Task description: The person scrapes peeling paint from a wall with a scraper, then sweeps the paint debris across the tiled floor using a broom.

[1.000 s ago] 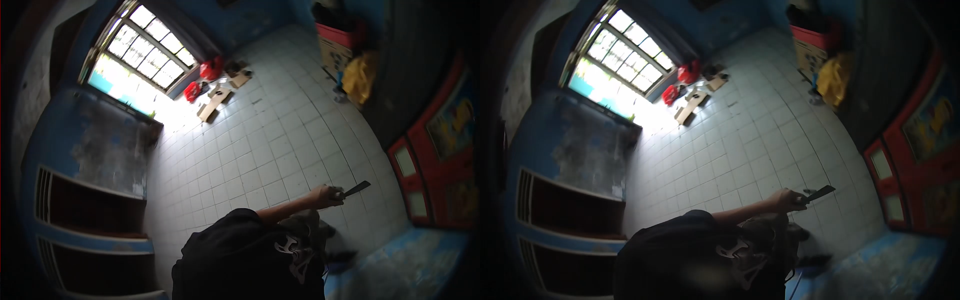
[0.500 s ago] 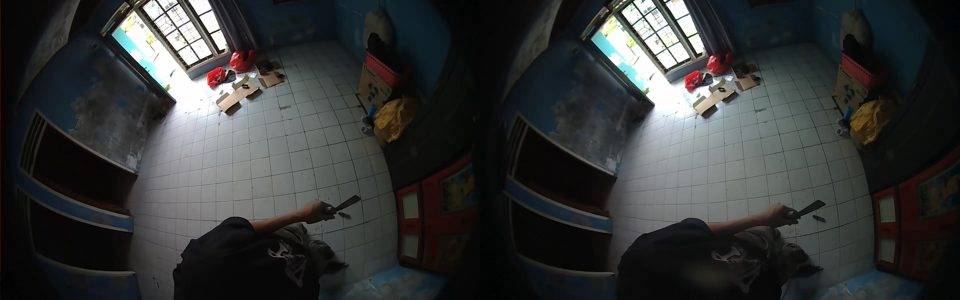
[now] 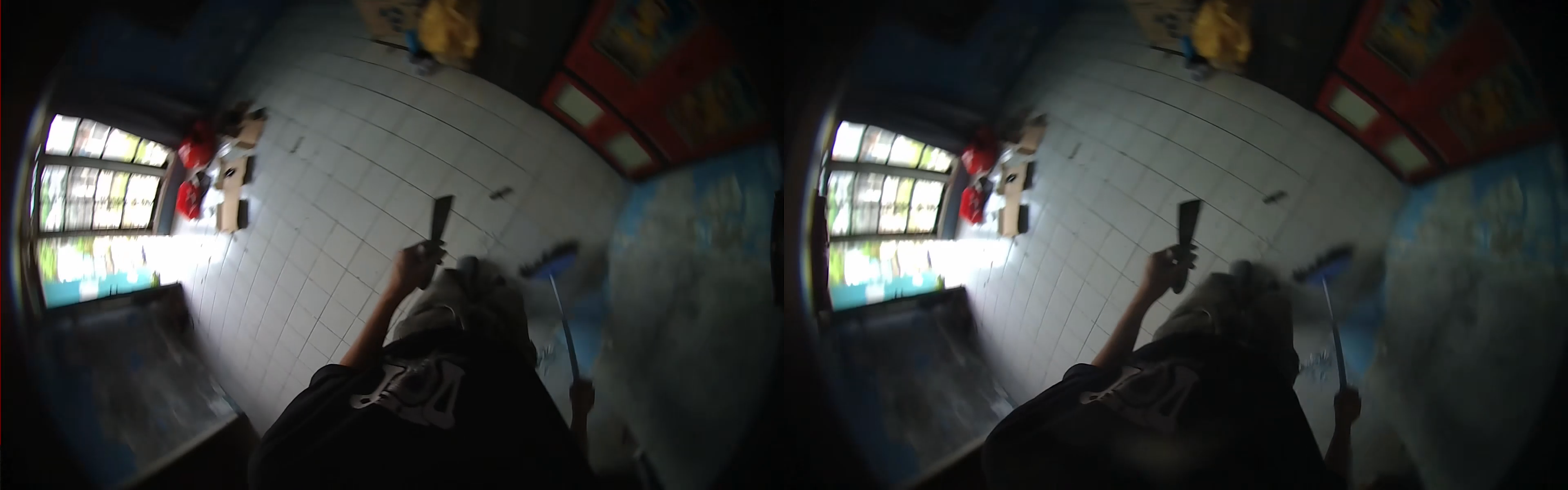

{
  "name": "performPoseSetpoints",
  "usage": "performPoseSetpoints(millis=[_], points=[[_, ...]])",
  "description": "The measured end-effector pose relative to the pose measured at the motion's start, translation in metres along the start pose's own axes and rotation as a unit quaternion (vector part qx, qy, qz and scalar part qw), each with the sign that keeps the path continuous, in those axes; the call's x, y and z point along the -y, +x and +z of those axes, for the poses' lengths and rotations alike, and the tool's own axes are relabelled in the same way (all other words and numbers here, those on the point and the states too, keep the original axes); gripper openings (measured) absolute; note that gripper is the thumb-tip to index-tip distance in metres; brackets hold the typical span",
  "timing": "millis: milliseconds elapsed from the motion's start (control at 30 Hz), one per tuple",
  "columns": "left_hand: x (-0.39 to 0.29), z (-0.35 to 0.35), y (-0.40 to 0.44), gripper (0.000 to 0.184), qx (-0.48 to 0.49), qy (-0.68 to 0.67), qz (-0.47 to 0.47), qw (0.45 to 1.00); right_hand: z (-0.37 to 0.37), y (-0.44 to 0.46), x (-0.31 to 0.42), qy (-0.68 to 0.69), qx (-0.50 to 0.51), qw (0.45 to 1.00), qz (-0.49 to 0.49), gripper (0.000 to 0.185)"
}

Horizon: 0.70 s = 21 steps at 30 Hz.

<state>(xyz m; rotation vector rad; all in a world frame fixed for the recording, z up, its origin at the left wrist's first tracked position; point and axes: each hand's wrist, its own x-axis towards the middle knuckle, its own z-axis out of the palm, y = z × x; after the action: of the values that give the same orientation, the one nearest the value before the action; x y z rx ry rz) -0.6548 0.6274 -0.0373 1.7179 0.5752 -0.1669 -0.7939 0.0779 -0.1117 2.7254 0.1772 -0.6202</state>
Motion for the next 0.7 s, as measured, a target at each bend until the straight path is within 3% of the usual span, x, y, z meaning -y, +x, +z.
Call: performPoseSetpoints(millis=[33, 100, 133, 300, 467, 600, 633, 700], points=[[0.0, 0.003, -0.003, 0.023, 0.018, -0.002, -0.001, 1.0, 0.008, 0.005, 0.013, 0.027, -0.024, 0.999, 0.034, 0.027], [-0.012, 0.011, -0.006, 0.023, 0.043, 0.024, -0.003, 0.999, -0.032, 0.027, 0.053, 0.158, 0.104, 0.968, 0.166, 0.02], [-0.015, 0.014, -0.004, 0.023, 0.049, 0.054, -0.004, 0.997, -0.03, 0.036, 0.064, 0.192, 0.086, 0.963, 0.17, 0.025], [-0.02, 0.024, 0.01, 0.025, 0.068, 0.115, 0.013, 0.991, -0.005, 0.028, 0.084, 0.203, 0.181, 0.936, 0.222, 0.024], [-0.024, 0.027, 0.015, 0.025, 0.07, 0.108, 0.008, 0.992, 0.018, -0.039, 0.051, 0.169, 0.192, 0.924, 0.283, 0.023], [-0.02, 0.031, 0.017, 0.024, 0.082, 0.099, 0.012, 0.992, -0.018, -0.076, 0.024, 0.139, 0.209, 0.903, 0.349, 0.025], [-0.017, 0.032, 0.016, 0.024, 0.082, 0.098, 0.012, 0.992, -0.024, -0.082, 0.019, 0.139, 0.208, 0.903, 0.349, 0.025], [-0.011, 0.035, 0.013, 0.024, 0.088, 0.111, 0.012, 0.99, -0.038, -0.093, 0.011, 0.123, 0.211, 0.934, 0.261, 0.026]])
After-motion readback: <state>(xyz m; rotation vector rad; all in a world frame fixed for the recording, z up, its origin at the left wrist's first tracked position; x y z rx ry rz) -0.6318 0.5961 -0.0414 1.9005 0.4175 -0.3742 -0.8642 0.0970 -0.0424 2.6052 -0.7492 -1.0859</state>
